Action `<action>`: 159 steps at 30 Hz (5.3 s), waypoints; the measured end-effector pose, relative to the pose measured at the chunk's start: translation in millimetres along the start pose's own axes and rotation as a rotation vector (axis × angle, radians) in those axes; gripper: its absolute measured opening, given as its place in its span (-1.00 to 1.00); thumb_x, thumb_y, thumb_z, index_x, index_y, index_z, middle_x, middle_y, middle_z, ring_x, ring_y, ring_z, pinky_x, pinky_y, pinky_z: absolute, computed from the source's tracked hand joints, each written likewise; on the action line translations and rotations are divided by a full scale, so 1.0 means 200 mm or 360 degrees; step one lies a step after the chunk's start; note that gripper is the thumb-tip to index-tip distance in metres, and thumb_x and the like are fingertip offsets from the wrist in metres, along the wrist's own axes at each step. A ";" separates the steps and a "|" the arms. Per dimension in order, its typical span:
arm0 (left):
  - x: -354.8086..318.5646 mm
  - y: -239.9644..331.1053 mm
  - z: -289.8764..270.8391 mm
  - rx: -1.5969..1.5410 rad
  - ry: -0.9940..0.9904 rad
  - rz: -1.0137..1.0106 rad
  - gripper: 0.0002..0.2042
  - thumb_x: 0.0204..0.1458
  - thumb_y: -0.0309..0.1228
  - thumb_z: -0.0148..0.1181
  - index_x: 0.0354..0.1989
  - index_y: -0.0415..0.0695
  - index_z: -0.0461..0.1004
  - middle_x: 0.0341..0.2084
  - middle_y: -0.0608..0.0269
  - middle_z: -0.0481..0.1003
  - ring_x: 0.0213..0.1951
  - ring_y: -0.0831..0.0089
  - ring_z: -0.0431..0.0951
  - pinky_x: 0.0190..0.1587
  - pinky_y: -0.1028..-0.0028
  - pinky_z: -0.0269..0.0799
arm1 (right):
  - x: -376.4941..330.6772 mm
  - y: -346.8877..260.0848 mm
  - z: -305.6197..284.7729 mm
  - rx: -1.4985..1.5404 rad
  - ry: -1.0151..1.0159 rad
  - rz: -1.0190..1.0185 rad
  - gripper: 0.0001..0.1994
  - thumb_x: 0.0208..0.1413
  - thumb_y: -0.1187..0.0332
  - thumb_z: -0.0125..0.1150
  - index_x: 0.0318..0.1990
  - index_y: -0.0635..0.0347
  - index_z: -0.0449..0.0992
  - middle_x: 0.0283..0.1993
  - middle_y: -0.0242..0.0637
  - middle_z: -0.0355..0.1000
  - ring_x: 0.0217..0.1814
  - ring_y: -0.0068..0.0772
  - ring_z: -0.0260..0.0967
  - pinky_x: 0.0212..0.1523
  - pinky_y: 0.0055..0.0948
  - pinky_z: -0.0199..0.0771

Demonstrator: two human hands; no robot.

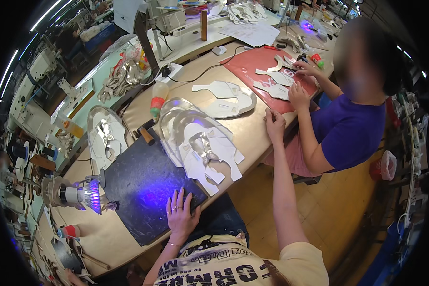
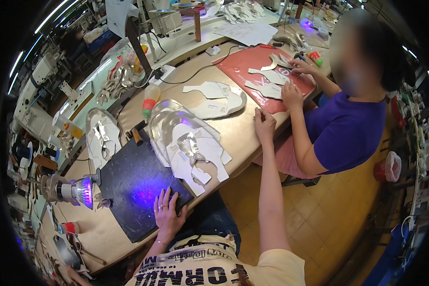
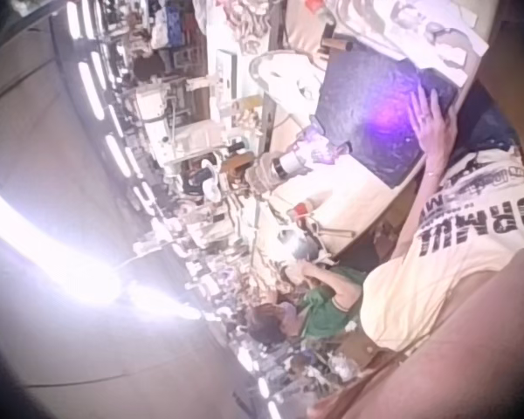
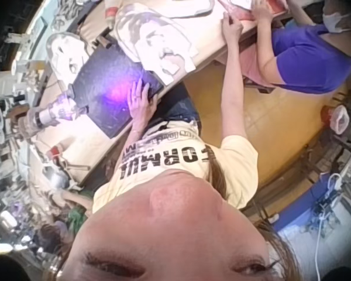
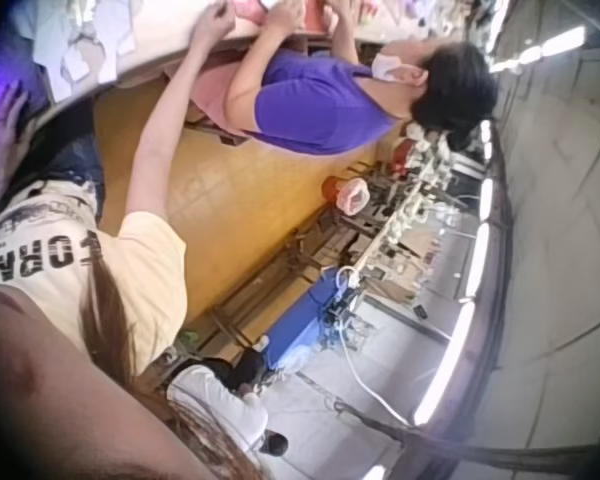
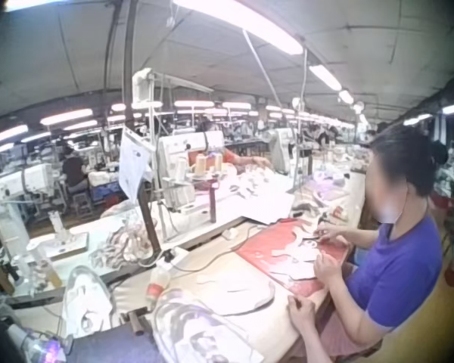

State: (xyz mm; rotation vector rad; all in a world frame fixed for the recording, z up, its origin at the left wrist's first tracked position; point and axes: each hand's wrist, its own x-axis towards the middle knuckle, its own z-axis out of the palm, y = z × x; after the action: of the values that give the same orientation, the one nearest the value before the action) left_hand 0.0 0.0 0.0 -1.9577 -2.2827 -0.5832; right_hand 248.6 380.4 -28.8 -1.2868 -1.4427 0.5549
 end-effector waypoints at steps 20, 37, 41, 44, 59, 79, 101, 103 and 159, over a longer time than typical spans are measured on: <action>0.00 -0.01 0.00 -0.0008 0.0057 0.0015 -0.47 -0.08 -0.23 0.34 0.11 -0.07 0.42 0.24 0.05 0.31 0.30 0.05 0.26 0.32 0.08 0.10 | -0.01 0.00 0.02 0.0076 0.0030 0.0010 -0.70 0.22 0.24 0.21 -0.35 0.37 0.59 -0.63 -0.34 0.41 -0.61 -0.63 0.25 -0.53 -0.47 0.27; 0.00 -0.01 -0.01 -0.0007 0.0058 0.0005 -0.48 -0.07 -0.23 0.34 0.11 -0.07 0.43 0.25 0.06 0.31 0.30 0.06 0.26 0.32 0.09 0.10 | -0.02 -0.01 0.02 0.0029 0.0009 0.0023 -0.72 0.22 0.25 0.20 -0.30 0.37 0.60 -0.58 -0.30 0.49 -0.55 -0.60 0.39 -0.45 -0.50 0.38; 0.00 -0.01 -0.01 -0.0010 0.0051 -0.0009 -0.49 -0.07 -0.23 0.34 0.11 -0.06 0.43 0.25 0.07 0.32 0.30 0.07 0.26 0.33 0.09 0.10 | -0.02 -0.03 0.01 0.0016 -0.0006 0.0065 -0.72 0.23 0.25 0.20 -0.29 0.36 0.60 -0.57 -0.32 0.49 -0.54 -0.60 0.41 -0.44 -0.51 0.39; 0.00 -0.01 -0.01 -0.0007 0.0062 0.0000 -0.48 -0.07 -0.23 0.35 0.11 -0.06 0.43 0.25 0.07 0.32 0.30 0.08 0.26 0.33 0.10 0.10 | -0.02 -0.04 0.02 0.0049 0.0004 0.0058 -0.72 0.23 0.25 0.20 -0.29 0.37 0.60 -0.57 -0.32 0.49 -0.54 -0.60 0.41 -0.44 -0.52 0.39; 0.00 -0.01 -0.01 0.0006 0.0068 0.0007 -0.50 -0.06 -0.21 0.34 0.10 -0.06 0.44 0.24 0.07 0.33 0.31 0.08 0.26 0.33 0.11 0.10 | -0.02 -0.03 0.01 0.0025 -0.0013 0.0038 -0.70 0.22 0.23 0.21 -0.30 0.37 0.60 -0.58 -0.30 0.48 -0.54 -0.61 0.39 -0.45 -0.50 0.38; -0.01 -0.01 -0.01 0.0003 0.0063 0.0004 -0.48 -0.07 -0.21 0.34 0.10 -0.06 0.44 0.25 0.07 0.31 0.31 0.08 0.25 0.33 0.10 0.10 | -0.02 -0.04 0.01 0.0002 0.0011 -0.0001 -0.68 0.23 0.21 0.19 -0.32 0.37 0.59 -0.59 -0.29 0.47 -0.55 -0.58 0.38 -0.45 -0.47 0.38; -0.01 -0.03 -0.01 0.0031 0.0101 0.0012 -0.50 -0.03 -0.13 0.30 0.11 0.00 0.46 0.24 0.15 0.33 0.29 0.20 0.29 0.33 0.17 0.12 | -0.41 -0.41 0.30 -0.0416 -0.0787 0.0012 -0.32 -0.09 -0.09 0.43 0.02 0.33 0.54 -0.29 -0.18 0.54 -0.34 -0.37 0.47 -0.24 -0.39 0.48; -0.01 -0.03 -0.01 0.0048 0.0116 0.0025 -0.50 -0.03 -0.12 0.30 0.11 0.01 0.46 0.25 0.15 0.32 0.28 0.20 0.30 0.33 0.17 0.13 | -0.41 -0.53 0.38 -0.0487 -0.0925 -0.0012 -0.22 -0.17 -0.15 0.45 0.08 0.34 0.49 -0.15 -0.07 0.55 -0.23 -0.24 0.53 -0.16 -0.33 0.51; 0.00 -0.02 0.01 0.0044 0.0069 0.0025 -0.54 -0.03 -0.14 0.29 0.06 -0.04 0.50 0.21 0.06 0.37 0.25 0.06 0.34 0.31 0.09 0.14 | -0.32 -0.89 0.23 -0.0972 -0.1195 0.0087 -0.57 -0.02 0.10 0.32 -0.15 0.31 0.56 -0.03 0.12 0.43 0.00 0.10 0.47 0.00 -0.05 0.47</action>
State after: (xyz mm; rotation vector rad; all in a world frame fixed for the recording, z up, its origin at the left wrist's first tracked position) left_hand -4.1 0.9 -3.4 -1.9295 -2.2357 -0.5831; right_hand 125.4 281.9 85.4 -1.6856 -2.3288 0.7053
